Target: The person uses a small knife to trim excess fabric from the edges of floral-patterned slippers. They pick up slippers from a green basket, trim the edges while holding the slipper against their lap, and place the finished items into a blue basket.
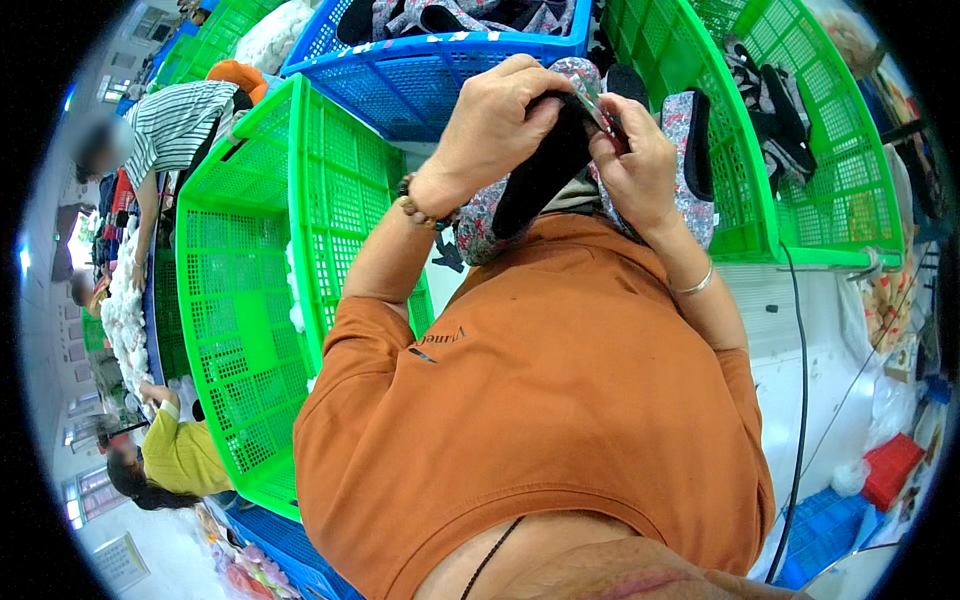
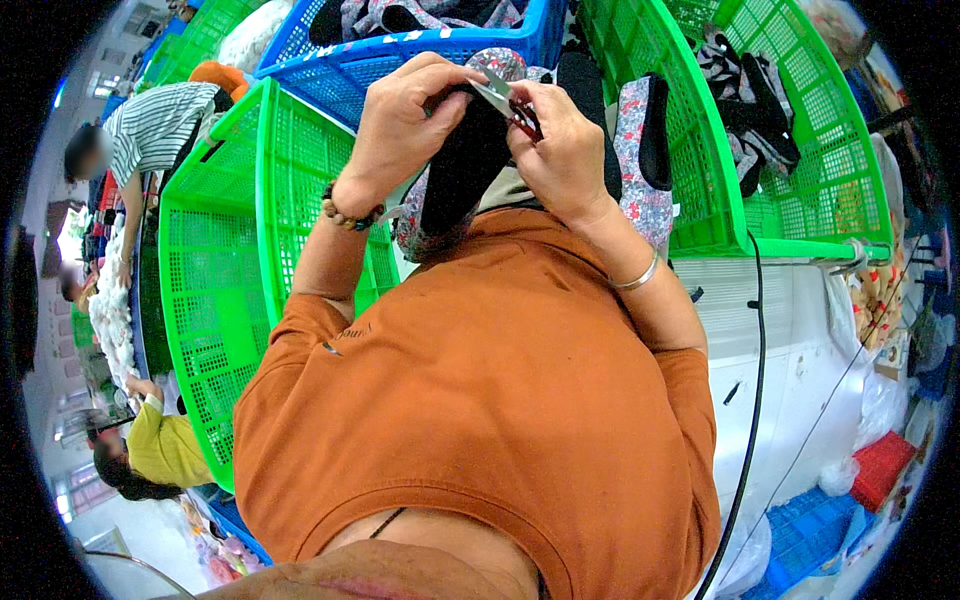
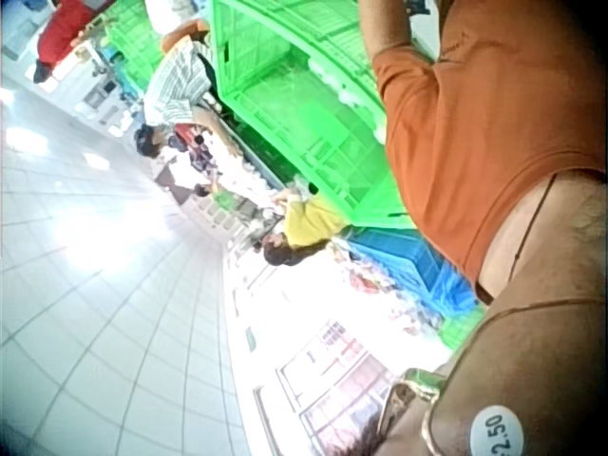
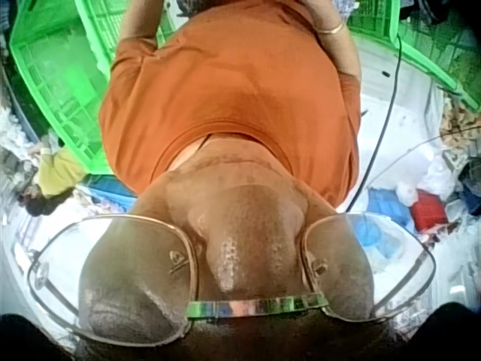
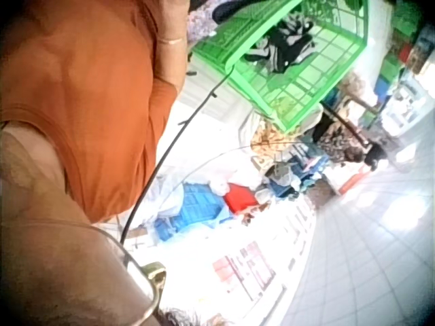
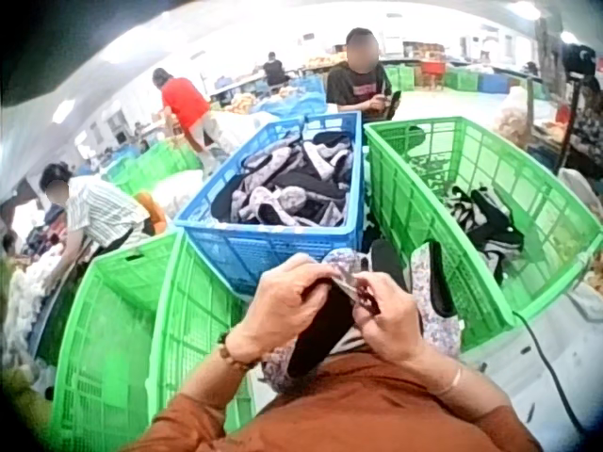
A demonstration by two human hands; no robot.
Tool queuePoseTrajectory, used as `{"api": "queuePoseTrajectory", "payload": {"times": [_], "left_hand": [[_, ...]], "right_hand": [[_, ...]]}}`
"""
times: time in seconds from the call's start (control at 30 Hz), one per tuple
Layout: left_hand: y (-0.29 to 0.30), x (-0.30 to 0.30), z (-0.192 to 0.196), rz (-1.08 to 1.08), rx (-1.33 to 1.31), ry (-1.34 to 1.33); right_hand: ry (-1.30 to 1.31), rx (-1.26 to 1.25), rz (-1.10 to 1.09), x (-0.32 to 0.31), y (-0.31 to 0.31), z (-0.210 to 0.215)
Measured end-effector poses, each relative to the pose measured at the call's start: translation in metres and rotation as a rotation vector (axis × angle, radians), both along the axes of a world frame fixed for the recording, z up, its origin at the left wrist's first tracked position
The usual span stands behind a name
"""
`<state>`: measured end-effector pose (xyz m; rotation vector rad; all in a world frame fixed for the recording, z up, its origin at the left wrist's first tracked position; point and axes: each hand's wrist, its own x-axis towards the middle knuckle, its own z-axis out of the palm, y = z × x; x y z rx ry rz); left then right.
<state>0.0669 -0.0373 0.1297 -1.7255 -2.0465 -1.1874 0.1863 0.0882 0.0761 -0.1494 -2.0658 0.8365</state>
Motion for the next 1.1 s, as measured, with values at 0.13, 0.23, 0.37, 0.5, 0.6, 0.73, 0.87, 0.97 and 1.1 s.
{"api": "queuePoseTrajectory", "payload": {"times": [0.13, 0.23, 0.37, 0.5, 0.6, 0.73, 0.87, 0.97, 1.1], "left_hand": [[-0.006, -0.017, 0.011, -0.091, -0.251, -0.01], [0.0, -0.04, 0.003, -0.349, -0.225, -0.005], [0.006, -0.055, -0.014, -0.753, -0.249, -0.623], [0.017, -0.059, -0.04, -0.813, -0.195, -0.886], [0.021, -0.06, -0.057, -0.825, -0.152, -1.024], [0.023, -0.065, -0.081, -0.86, -0.123, -1.159], [0.025, -0.072, -0.103, -0.912, -0.216, -1.187], [0.02, -0.07, -0.119, -0.872, -0.32, -1.245], [0.012, -0.059, -0.139, -0.723, -0.338, -1.412]], "right_hand": [[-0.15, -0.371, 0.253, 0.0, 0.009, -0.004], [-0.138, -0.606, 0.459, -0.001, 0.016, -0.006], [-0.142, -0.814, 0.641, 0.002, 0.02, -0.004], [-0.229, -0.987, 0.709, 0.001, 0.031, -0.011], [-0.237, -0.949, 0.667, -0.002, 0.026, -0.015], [-0.257, -0.953, 0.63, -0.002, 0.023, -0.026], [-0.311, -1.068, 0.658, 0.003, 0.022, -0.045], [-0.385, -1.265, 0.705, 0.009, 0.016, -0.063], [-0.429, -1.449, 0.666, 0.01, 0.016, -0.09]]}}
